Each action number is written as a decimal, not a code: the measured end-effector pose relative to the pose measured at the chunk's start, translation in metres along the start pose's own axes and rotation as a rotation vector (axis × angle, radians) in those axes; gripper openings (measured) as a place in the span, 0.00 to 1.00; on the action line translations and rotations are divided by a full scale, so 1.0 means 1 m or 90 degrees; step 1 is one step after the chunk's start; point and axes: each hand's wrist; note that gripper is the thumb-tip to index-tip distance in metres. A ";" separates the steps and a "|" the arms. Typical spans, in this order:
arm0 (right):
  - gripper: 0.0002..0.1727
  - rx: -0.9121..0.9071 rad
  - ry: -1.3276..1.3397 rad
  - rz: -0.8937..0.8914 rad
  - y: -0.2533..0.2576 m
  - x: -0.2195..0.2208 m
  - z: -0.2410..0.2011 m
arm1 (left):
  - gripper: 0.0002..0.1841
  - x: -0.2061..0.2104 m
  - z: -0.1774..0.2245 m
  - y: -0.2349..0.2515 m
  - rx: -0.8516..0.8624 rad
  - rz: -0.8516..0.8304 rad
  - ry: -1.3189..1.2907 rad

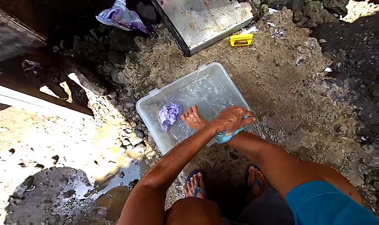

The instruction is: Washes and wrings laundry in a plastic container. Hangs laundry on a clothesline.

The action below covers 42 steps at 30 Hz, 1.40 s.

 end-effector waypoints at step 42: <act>0.13 0.294 1.621 0.427 0.118 -0.157 0.141 | 0.19 0.019 0.033 -0.060 -0.346 0.611 -0.996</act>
Point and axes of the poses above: each hand's wrist, its own y-axis towards the middle knuckle, its own x-axis out of the palm, z = x × y, and after that the axes turned 10 degrees about x, right-handed
